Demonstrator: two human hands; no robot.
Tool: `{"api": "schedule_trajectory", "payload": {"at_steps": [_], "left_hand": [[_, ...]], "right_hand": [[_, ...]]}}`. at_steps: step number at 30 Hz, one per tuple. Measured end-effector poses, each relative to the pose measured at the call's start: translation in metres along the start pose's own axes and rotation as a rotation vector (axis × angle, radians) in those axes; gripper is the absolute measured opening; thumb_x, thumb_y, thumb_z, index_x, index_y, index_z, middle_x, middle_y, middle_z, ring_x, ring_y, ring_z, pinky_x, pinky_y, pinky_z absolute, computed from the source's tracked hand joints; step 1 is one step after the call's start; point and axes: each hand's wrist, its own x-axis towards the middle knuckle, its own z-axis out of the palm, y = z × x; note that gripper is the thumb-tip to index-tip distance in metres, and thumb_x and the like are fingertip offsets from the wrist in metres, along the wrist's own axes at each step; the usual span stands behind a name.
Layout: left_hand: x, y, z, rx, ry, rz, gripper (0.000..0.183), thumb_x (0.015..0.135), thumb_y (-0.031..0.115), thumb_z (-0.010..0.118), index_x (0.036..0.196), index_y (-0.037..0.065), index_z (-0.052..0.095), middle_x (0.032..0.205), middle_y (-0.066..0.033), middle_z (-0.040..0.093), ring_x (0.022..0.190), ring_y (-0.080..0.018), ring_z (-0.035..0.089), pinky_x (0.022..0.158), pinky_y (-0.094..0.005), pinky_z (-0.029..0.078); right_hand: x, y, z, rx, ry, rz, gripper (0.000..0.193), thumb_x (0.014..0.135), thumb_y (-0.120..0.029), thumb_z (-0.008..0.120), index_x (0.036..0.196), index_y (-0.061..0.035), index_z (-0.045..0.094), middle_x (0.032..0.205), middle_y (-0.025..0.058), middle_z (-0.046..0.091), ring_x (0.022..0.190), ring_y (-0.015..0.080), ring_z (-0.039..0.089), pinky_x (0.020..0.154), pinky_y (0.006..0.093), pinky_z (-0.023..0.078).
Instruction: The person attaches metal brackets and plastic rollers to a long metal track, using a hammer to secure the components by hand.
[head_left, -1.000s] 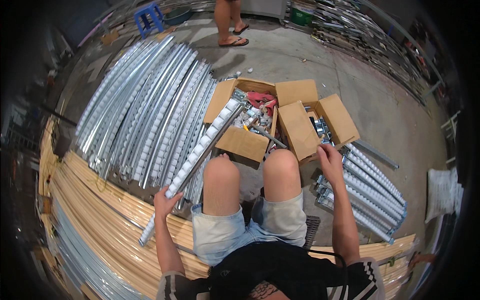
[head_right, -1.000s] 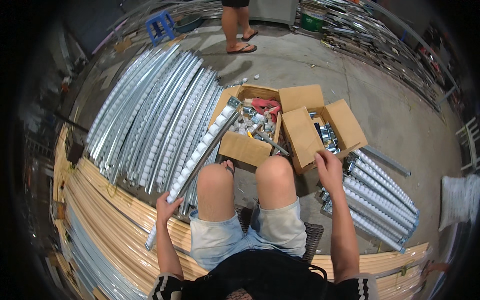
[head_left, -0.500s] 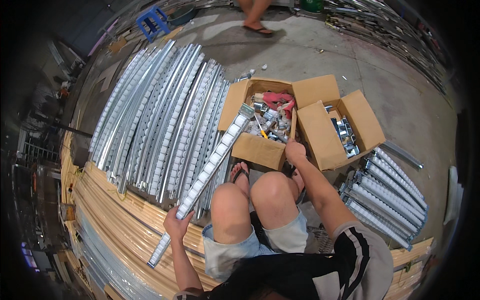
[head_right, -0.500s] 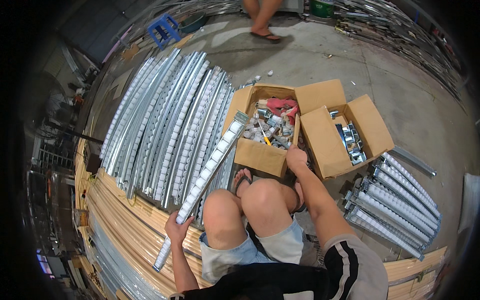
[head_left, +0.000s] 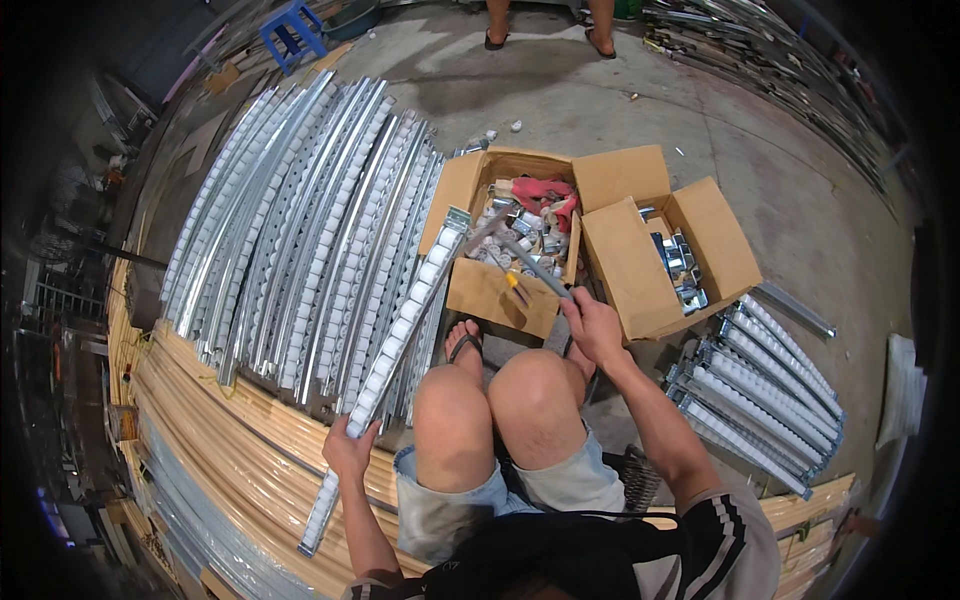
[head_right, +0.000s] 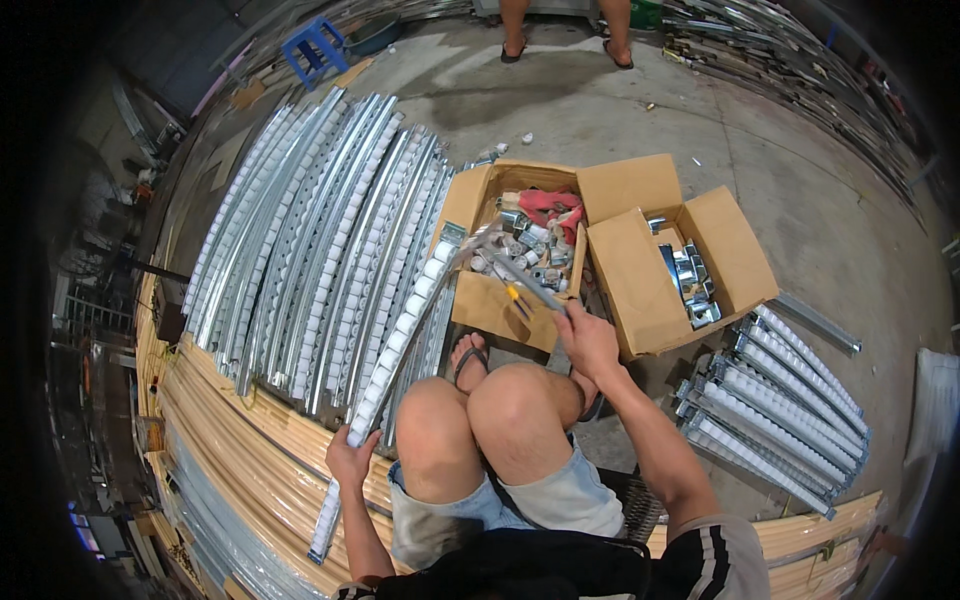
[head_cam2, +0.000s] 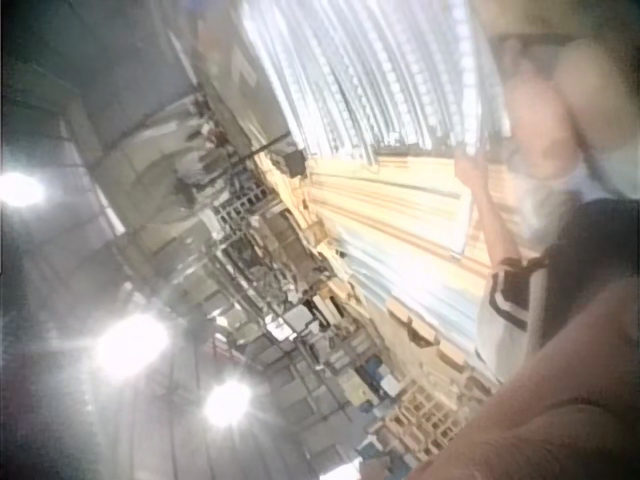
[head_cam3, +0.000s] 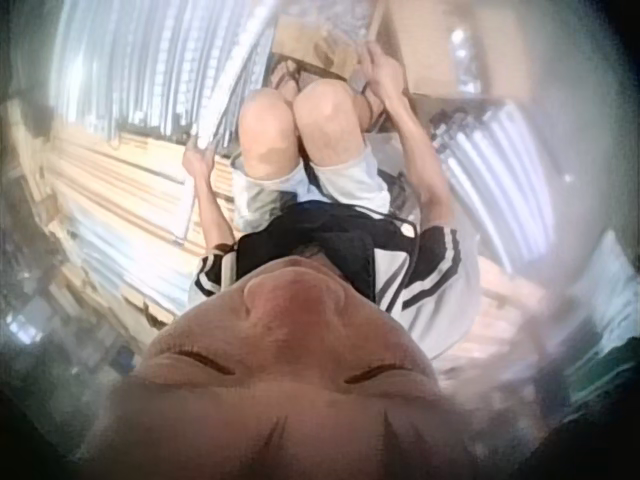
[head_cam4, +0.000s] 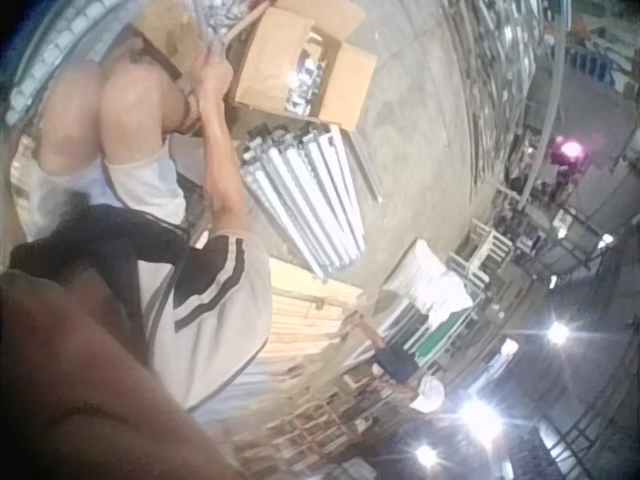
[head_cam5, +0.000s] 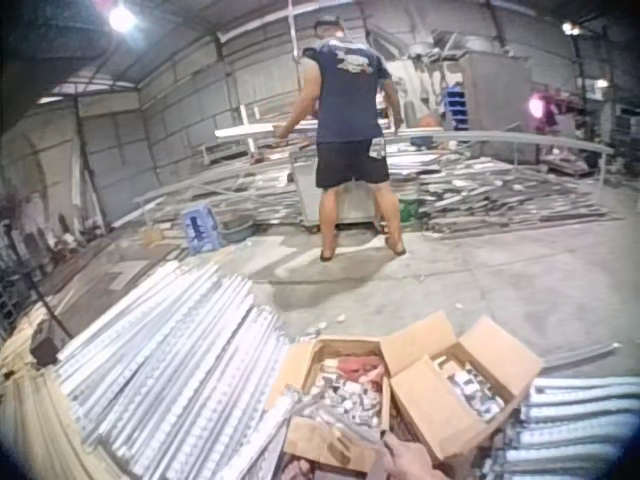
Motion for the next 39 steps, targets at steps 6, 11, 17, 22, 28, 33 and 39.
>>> {"api": "schedule_trajectory", "payload": {"at_steps": [6, 11, 17, 22, 28, 33, 39], "left_hand": [[-0.008, 0.021, -0.004, -0.035, -0.014, 0.003, 0.061, 0.067, 0.048, 0.091, 0.104, 0.003, 0.073, 0.085, -0.0193, 0.073, 0.081, -0.038, 0.07, 0.072, -0.0446, 0.053], [-0.007, 0.03, -0.007, 0.007, 0.026, 0.036, 0.065, 0.067, 0.05, 0.09, 0.107, 0.002, 0.073, 0.091, -0.0203, 0.073, 0.086, -0.0383, 0.07, 0.076, -0.0446, 0.054], [-0.007, 0.034, -0.007, 0.028, -0.018, 0.015, 0.066, 0.065, 0.049, 0.091, 0.109, 0.002, 0.074, 0.097, -0.0207, 0.074, 0.091, -0.0375, 0.071, 0.08, -0.0441, 0.055], [-0.007, 0.013, 0.005, -0.018, -0.037, 0.0, 0.062, 0.067, 0.045, 0.092, 0.109, 0.002, 0.074, 0.091, -0.0179, 0.075, 0.083, -0.0325, 0.072, 0.076, -0.0412, 0.055], [-0.014, -0.013, 0.017, -0.264, -0.127, -0.062, 0.058, 0.069, 0.037, 0.093, 0.105, -0.002, 0.073, 0.085, -0.0159, 0.075, 0.076, -0.0234, 0.069, 0.073, -0.0374, 0.054], [-0.025, -0.03, 0.034, -0.689, -0.213, -0.104, 0.04, 0.074, 0.015, 0.091, 0.104, -0.002, 0.071, 0.087, -0.0064, 0.073, 0.078, -0.0131, 0.065, 0.073, -0.03, 0.053], [-0.029, -0.03, 0.025, -0.815, -0.292, -0.155, 0.038, 0.077, 0.007, 0.088, 0.109, -0.003, 0.069, 0.096, -0.005, 0.072, 0.085, -0.0123, 0.065, 0.079, -0.0285, 0.053]], "right_hand": [[0.024, -0.033, -0.03, -0.12, -0.114, -0.282, 0.031, 0.103, -0.038, 0.051, 0.096, -0.0077, 0.055, 0.07, 0.0204, 0.065, 0.068, 0.0448, 0.065, 0.059, 0.0563, 0.049], [0.029, -0.033, -0.026, -0.21, -0.171, -0.204, 0.033, 0.103, -0.039, 0.051, 0.098, -0.0067, 0.057, 0.074, 0.0206, 0.068, 0.072, 0.0439, 0.067, 0.062, 0.0556, 0.051], [0.01, -0.04, -0.034, -0.152, -0.177, -0.332, 0.032, 0.101, -0.04, 0.056, 0.097, -0.008, 0.06, 0.077, 0.0197, 0.068, 0.075, 0.0422, 0.068, 0.065, 0.0534, 0.052], [0.005, -0.007, -0.03, 0.109, -0.092, -0.167, 0.031, 0.101, -0.038, 0.056, 0.098, -0.0072, 0.059, 0.078, 0.0214, 0.068, 0.076, 0.0447, 0.067, 0.065, 0.0547, 0.051], [0.01, 0.025, -0.004, 0.207, 0.078, 0.18, 0.031, 0.101, -0.032, 0.057, 0.099, -0.0014, 0.057, 0.08, 0.0258, 0.068, 0.077, 0.05, 0.065, 0.066, 0.0572, 0.049], [0.036, 0.055, 0.032, -0.11, 0.146, 0.124, 0.027, 0.096, -0.023, 0.061, 0.099, 0.0028, 0.058, 0.081, 0.0235, 0.066, 0.076, 0.048, 0.063, 0.068, 0.0556, 0.049], [0.027, 0.059, 0.087, -0.298, -0.156, -0.467, 0.025, 0.081, -0.018, 0.069, 0.098, -0.0005, 0.068, 0.085, 0.0188, 0.064, 0.081, 0.0397, 0.065, 0.072, 0.0509, 0.052]]}}
